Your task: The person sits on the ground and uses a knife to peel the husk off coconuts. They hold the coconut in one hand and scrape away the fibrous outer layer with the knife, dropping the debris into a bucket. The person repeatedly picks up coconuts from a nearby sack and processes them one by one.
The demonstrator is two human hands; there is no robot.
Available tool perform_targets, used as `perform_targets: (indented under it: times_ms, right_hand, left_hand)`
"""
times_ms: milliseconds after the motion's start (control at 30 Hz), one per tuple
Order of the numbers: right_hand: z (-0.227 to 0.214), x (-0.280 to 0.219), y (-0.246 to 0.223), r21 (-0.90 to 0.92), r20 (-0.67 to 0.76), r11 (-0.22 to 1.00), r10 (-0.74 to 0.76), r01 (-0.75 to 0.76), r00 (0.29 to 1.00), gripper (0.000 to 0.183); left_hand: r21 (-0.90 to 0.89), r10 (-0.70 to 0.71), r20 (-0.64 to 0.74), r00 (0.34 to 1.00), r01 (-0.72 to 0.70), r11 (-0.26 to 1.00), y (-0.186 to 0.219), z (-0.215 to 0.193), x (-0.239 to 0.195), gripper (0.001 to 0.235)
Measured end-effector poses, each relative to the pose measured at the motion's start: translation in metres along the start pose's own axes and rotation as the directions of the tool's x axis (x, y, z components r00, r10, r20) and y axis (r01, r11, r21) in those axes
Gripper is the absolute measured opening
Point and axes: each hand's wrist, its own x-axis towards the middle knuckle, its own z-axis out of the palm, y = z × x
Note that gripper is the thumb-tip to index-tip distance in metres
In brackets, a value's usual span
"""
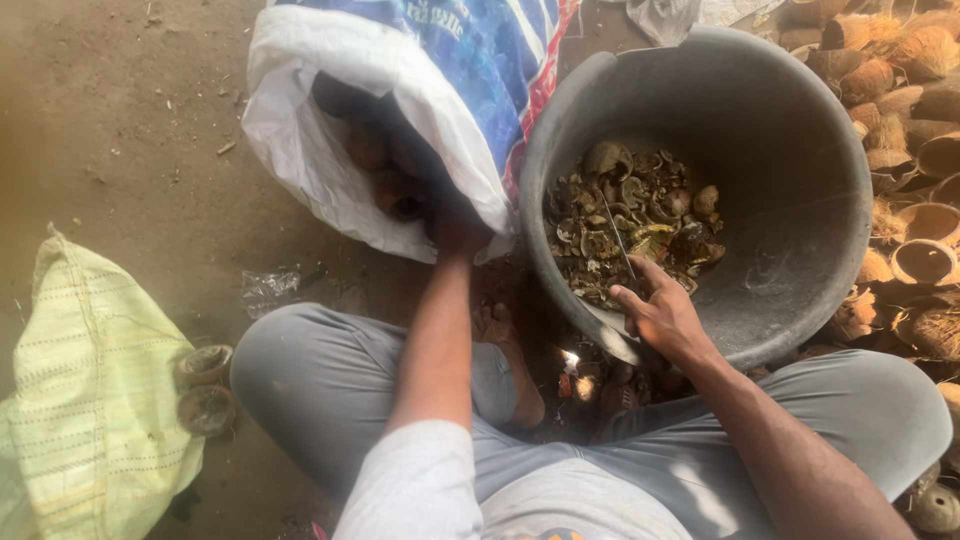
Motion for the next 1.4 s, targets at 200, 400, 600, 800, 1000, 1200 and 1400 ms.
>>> perform_targets:
  times_ms: [200,400,600,800,1000,1200,1400]
  right_hand:
    - [0.000,-0.001,-0.009,0.031,-0.012,0.995,-0.095,0.095,0.995,0.063]
    - [-0.009,-0.004,-0.018,0.177,-0.003,0.974,-0.142,0.140,0.990,0.059]
    - [-0.018,-0.017,-0.027,0.209,0.023,0.937,-0.292,0.281,0.956,0.049]
    - [-0.038,-0.036,-0.006,0.024,0.019,0.913,-0.407,0.406,0.913,0.050]
    - [-0.027,-0.065,0.014,-0.560,0.030,0.673,-0.566,0.483,0.824,0.048]
    - [-0.017,-0.071,0.014,-0.710,0.120,0.612,-0.383,0.349,0.916,0.059]
    - [-0.015,-0.067,0.017,-0.672,0.143,0.615,-0.438,0.412,0.887,0.064]
  left_hand:
    - [-0.390,-0.170,0.031,0.985,0.169,0.905,0.004,-0.015,-0.005,0.063]
    - [-0.965,-0.324,0.086,0.942,0.160,0.208,0.037,-0.101,-0.041,0.070]
    - [-0.925,0.512,-0.010,0.859,0.187,-0.331,0.090,-0.128,-0.146,0.070]
    - [-0.869,0.527,0.296,0.797,0.454,-0.197,0.136,-0.092,-0.177,0.073]
    - [-0.934,0.406,0.302,0.862,0.353,-0.053,0.144,-0.035,-0.164,0.061]
    - [-0.949,0.369,0.314,0.875,0.303,0.087,0.143,-0.020,-0.163,0.059]
    - [-0.938,0.463,0.342,0.818,0.322,0.124,0.144,-0.023,-0.171,0.051]
